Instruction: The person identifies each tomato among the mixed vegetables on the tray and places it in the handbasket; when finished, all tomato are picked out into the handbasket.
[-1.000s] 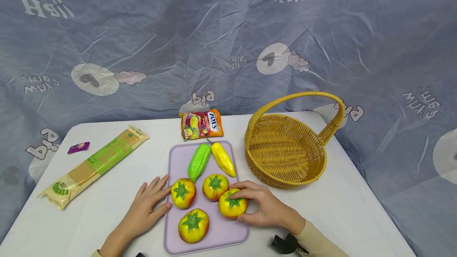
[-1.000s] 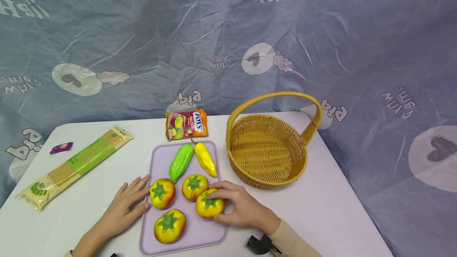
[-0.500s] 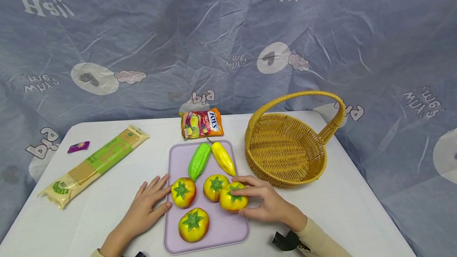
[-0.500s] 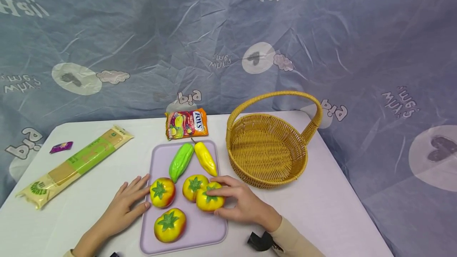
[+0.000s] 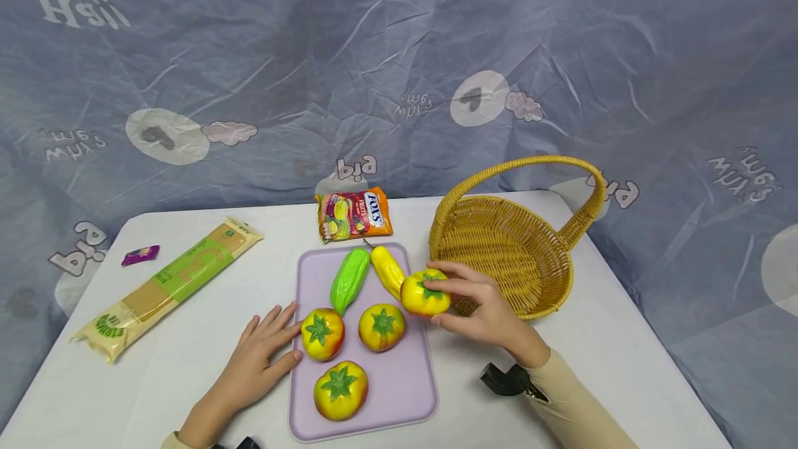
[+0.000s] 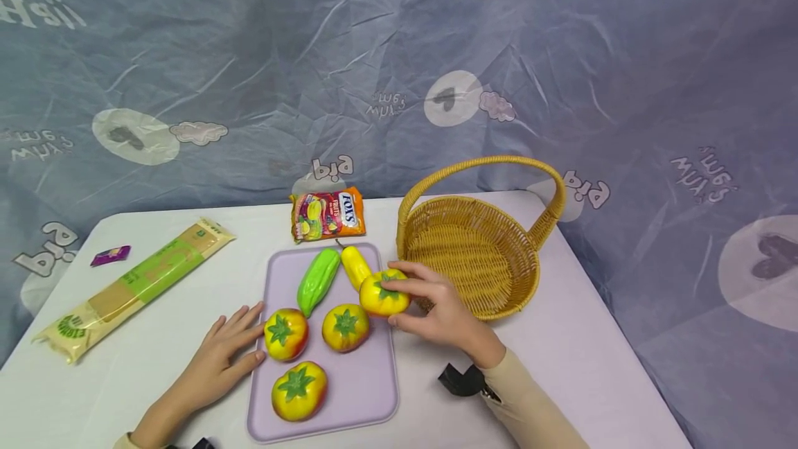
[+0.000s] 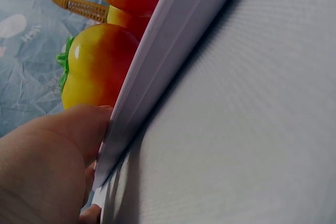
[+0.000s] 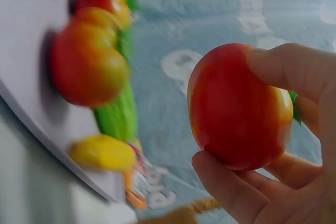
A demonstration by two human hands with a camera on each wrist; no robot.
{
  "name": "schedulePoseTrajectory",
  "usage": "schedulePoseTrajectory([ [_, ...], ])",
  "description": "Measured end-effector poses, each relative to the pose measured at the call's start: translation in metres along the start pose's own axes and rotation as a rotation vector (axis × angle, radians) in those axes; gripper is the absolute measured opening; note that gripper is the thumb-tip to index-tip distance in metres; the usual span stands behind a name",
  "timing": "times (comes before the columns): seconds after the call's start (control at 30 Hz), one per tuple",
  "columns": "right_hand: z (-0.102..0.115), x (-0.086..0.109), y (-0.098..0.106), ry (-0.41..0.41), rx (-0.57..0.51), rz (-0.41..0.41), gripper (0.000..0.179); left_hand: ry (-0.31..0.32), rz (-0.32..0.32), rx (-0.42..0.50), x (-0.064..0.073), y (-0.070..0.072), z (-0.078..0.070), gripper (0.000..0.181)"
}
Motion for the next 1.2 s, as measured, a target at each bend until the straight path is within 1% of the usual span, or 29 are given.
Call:
schedulePoseTrajectory([
  [0.13,-0.011,-0.013,0.019,-0.064,-0.012,-0.057,0.05,0.009,0.014,-0.012,-0.001,-0.003,0.003,0.047],
  [0.3,-0.028,-0.023,0.038,-0.144,-0.017,-0.098,0.048,0.016,0.017,-0.016,-0.001,-0.005,0.006,0.047],
  [0.43,-0.043,-0.024,0.049,-0.214,-0.006,-0.106,0.047,0.015,0.016,-0.017,-0.001,-0.006,0.006,0.047],
  [0.53,-0.05,-0.023,0.057,-0.252,0.0,-0.112,0.046,0.023,0.023,-0.014,-0.002,-0.006,0.005,0.047],
  [0.7,-0.06,-0.024,0.067,-0.311,0.057,-0.143,0.045,0.015,0.023,-0.011,-0.003,-0.005,0.003,0.046],
  [0.87,-0.076,-0.025,0.069,-0.409,0.196,-0.152,0.045,0.025,0.032,-0.018,-0.004,-0.006,0.007,0.047],
  [0.93,-0.082,-0.025,0.066,-0.451,0.24,-0.141,0.044,0.026,0.033,-0.021,-0.003,-0.007,0.008,0.047],
  [1.07,-0.091,-0.023,0.056,-0.513,0.289,-0.104,0.044,0.027,0.026,-0.02,-0.002,-0.007,0.009,0.047],
  [1.2,-0.1,-0.018,0.046,-0.542,0.328,-0.068,0.046,0.034,0.03,-0.017,0.0,-0.006,0.008,0.047],
])
Point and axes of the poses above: each hand's wrist, its own x-axis away from the middle knuckle, its own y-axis out of the back of the hand, z = x × y, the point moved 10 cm from there along -x, towards the middle knuckle, and after that the axes turned 14 degrees about -z, right-handed, at the moved point
